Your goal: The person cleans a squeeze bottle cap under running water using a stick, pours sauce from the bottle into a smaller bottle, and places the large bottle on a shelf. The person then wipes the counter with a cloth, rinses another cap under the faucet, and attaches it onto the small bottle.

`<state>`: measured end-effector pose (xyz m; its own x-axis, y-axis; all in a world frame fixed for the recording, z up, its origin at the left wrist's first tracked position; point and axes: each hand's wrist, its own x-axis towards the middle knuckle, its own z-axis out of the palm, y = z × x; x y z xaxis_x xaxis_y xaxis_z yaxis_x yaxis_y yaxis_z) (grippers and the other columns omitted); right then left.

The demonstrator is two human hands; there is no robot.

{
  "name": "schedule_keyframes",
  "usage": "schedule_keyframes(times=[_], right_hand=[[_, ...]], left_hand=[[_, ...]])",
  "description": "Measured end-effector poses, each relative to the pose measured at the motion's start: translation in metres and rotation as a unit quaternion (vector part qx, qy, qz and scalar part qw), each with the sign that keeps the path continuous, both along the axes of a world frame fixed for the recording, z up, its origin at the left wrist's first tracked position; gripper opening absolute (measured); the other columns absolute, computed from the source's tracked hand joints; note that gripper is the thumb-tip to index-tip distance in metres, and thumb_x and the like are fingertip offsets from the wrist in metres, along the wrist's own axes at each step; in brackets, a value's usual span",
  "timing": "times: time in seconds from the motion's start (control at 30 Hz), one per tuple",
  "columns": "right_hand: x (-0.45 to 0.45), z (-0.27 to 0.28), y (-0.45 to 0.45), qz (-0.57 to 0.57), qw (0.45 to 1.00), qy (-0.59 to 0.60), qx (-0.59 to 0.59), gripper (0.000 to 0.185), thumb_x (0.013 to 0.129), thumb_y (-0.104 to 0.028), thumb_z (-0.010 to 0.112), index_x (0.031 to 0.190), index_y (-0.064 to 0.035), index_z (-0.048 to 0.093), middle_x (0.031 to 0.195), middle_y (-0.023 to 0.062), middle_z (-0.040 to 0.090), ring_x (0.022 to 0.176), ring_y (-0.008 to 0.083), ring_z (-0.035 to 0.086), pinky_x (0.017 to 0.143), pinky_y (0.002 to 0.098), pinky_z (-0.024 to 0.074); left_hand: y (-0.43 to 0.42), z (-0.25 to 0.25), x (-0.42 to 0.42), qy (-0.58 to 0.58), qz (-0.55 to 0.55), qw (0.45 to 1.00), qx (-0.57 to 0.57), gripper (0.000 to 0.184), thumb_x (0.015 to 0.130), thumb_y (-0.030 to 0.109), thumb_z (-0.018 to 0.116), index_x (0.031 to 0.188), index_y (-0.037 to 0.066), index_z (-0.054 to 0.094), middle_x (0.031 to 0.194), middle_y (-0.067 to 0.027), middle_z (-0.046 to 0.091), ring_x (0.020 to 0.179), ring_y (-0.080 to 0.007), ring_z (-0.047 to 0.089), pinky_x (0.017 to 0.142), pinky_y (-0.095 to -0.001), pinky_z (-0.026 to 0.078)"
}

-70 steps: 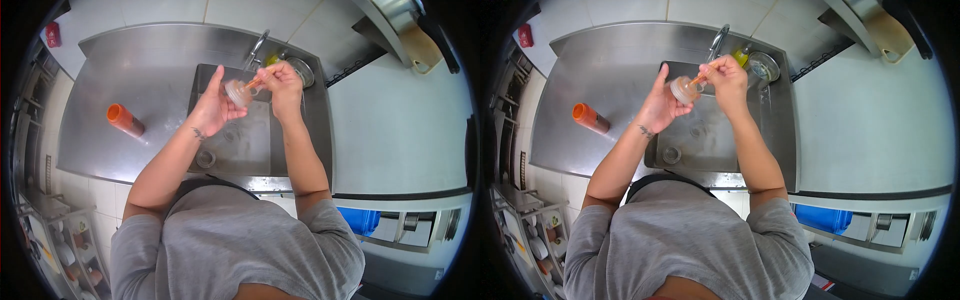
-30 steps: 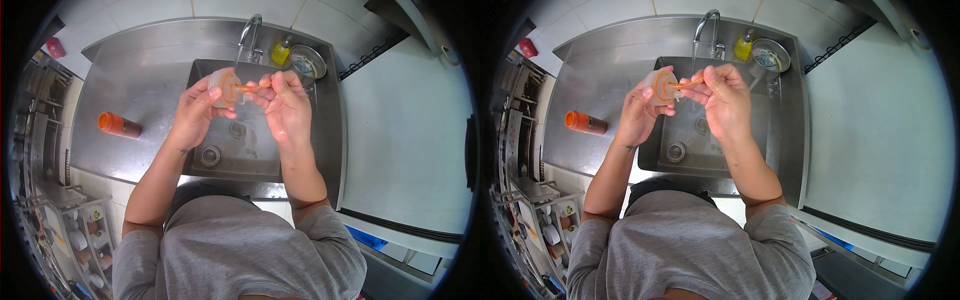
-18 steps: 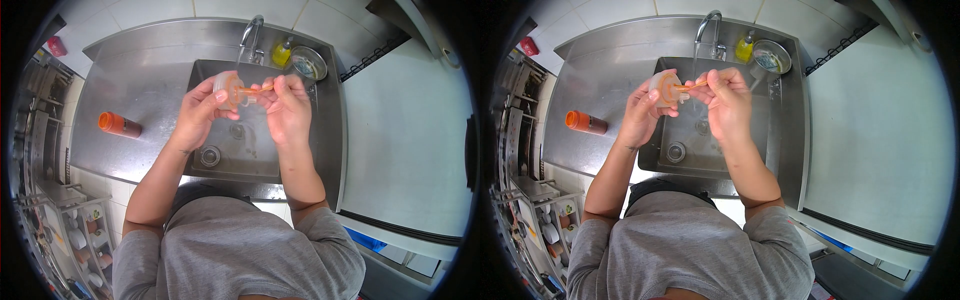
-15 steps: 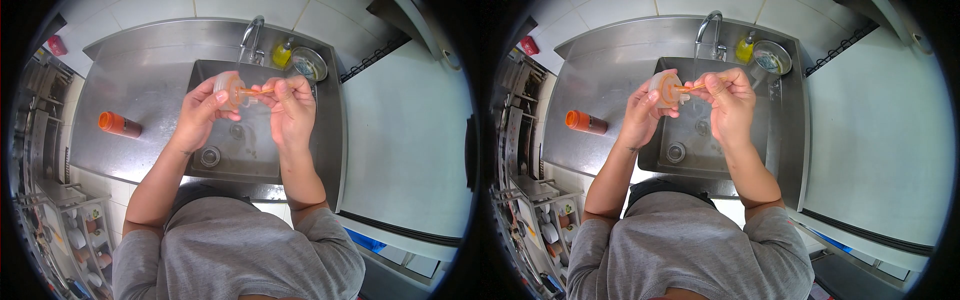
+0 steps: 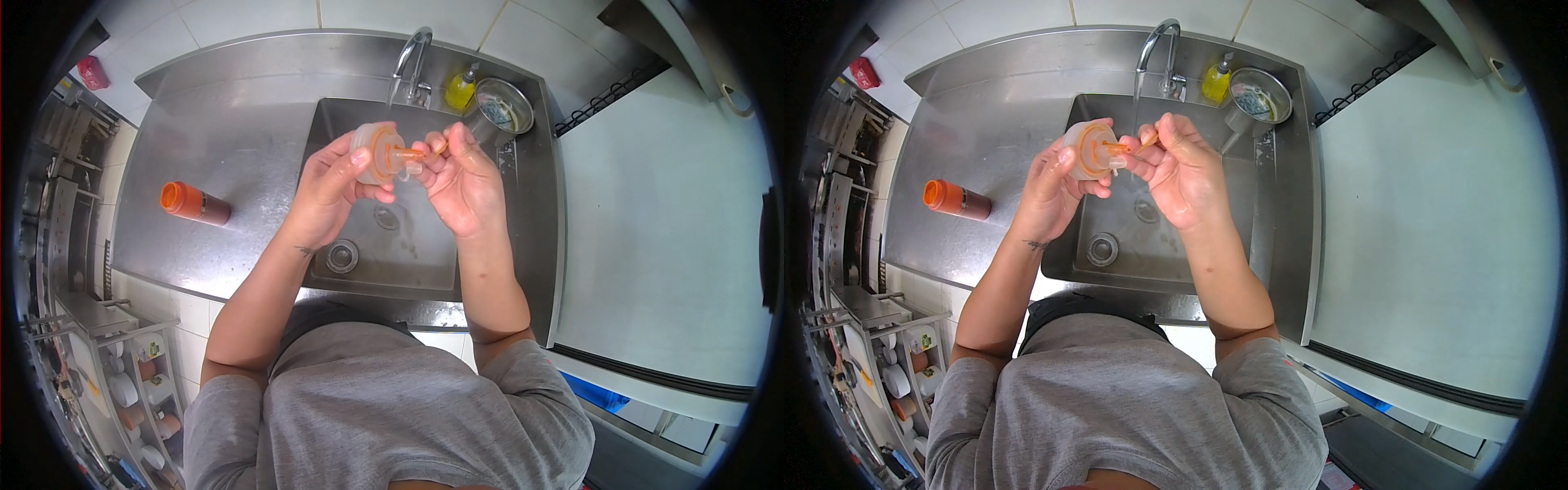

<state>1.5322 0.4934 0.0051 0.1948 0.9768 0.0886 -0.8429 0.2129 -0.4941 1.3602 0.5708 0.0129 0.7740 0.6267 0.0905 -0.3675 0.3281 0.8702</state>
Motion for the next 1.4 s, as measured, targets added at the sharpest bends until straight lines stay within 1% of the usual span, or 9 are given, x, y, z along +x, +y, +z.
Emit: schedule_keyframes(times=[0.47,0.67,0.77,0.87,0.97,1.07,1.23,1.33,1.4], right_hand=[[-0.013,0.018,-0.003,-0.183,0.975,-0.126,0.011,0.012,0.092,-0.014,0.058,0.087,-0.0044,0.054,0.083,0.0108,0.065,0.077,0.0278,0.069,0.069,0.0378,0.0591],[-0.018,0.019,-0.002,-0.262,0.944,-0.200,0.035,0.008,0.090,-0.007,0.060,0.086,-0.0032,0.054,0.082,0.0125,0.064,0.077,0.0274,0.069,0.068,0.0366,0.0591],[-0.020,0.016,0.001,-0.284,0.928,-0.237,0.039,0.008,0.089,-0.005,0.060,0.085,-0.0031,0.053,0.082,0.0123,0.064,0.077,0.0263,0.068,0.068,0.0369,0.0591],[-0.013,0.017,0.001,-0.234,0.943,-0.233,0.050,0.009,0.089,-0.006,0.061,0.084,-0.0036,0.053,0.082,0.0117,0.064,0.078,0.0258,0.068,0.069,0.0388,0.0587],[0.000,0.016,0.004,-0.132,0.972,-0.189,0.044,0.010,0.089,-0.008,0.060,0.084,-0.0044,0.053,0.081,0.0115,0.063,0.078,0.0261,0.067,0.071,0.0409,0.0581],[0.007,0.017,0.007,-0.054,0.986,-0.151,0.040,0.011,0.090,-0.011,0.059,0.083,-0.0051,0.053,0.080,0.0114,0.062,0.076,0.0261,0.066,0.071,0.0417,0.0573],[0.015,0.016,0.009,0.000,0.989,-0.150,0.021,0.012,0.090,-0.012,0.060,0.082,-0.0060,0.053,0.077,0.0102,0.061,0.071,0.0241,0.065,0.067,0.0397,0.0553],[0.023,0.017,0.009,-0.002,0.979,-0.203,0.014,0.012,0.089,-0.012,0.060,0.081,-0.0062,0.053,0.073,0.0089,0.061,0.069,0.0230,0.064,0.066,0.0381,0.0541],[0.027,0.017,0.009,-0.021,0.974,-0.228,-0.001,0.012,0.088,-0.011,0.061,0.079,-0.0063,0.054,0.071,0.0081,0.060,0.068,0.0220,0.064,0.066,0.0368,0.0536]], left_hand=[[0.000,-0.003,0.001,0.004,0.021,1.000,-0.010,0.048,0.090,0.030,0.059,0.127,0.000,0.051,0.109,-0.0082,0.061,0.087,-0.0122,0.061,0.071,-0.0284,0.055],[-0.001,-0.003,0.001,0.010,0.040,0.999,-0.005,0.047,0.090,0.028,0.060,0.127,0.001,0.051,0.112,-0.0081,0.061,0.088,-0.0129,0.061,0.071,-0.0288,0.055],[-0.001,-0.002,0.001,0.013,0.047,0.999,0.001,0.047,0.090,0.027,0.060,0.127,0.001,0.051,0.111,-0.0081,0.061,0.089,-0.0130,0.061,0.071,-0.0291,0.055],[-0.001,0.000,0.000,0.023,0.050,0.998,0.004,0.046,0.090,0.027,0.060,0.127,0.000,0.051,0.110,-0.0082,0.061,0.089,-0.0129,0.061,0.071,-0.0294,0.055],[-0.001,0.001,-0.001,0.027,0.041,0.999,0.002,0.047,0.090,0.028,0.060,0.127,0.000,0.051,0.109,-0.0085,0.061,0.089,-0.0129,0.061,0.071,-0.0294,0.055],[-0.001,0.000,-0.001,0.023,0.023,0.999,0.003,0.049,0.089,0.030,0.060,0.126,-0.001,0.051,0.107,-0.0089,0.062,0.088,-0.0129,0.061,0.071,-0.0293,0.055],[-0.002,-0.001,0.000,0.026,0.011,1.000,0.003,0.051,0.089,0.032,0.060,0.126,-0.001,0.052,0.104,-0.0092,0.063,0.086,-0.0130,0.061,0.071,-0.0292,0.056],[-0.004,-0.002,0.002,0.062,0.021,0.997,0.027,0.068,0.087,0.047,0.058,0.129,-0.004,0.047,0.102,-0.0098,0.062,0.079,-0.0128,0.060,0.068,-0.0264,0.054],[0.000,-0.004,0.001,0.060,0.024,0.998,0.024,0.068,0.088,0.049,0.055,0.129,-0.005,0.046,0.101,-0.0108,0.062,0.076,-0.0127,0.060,0.066,-0.0255,0.054]])
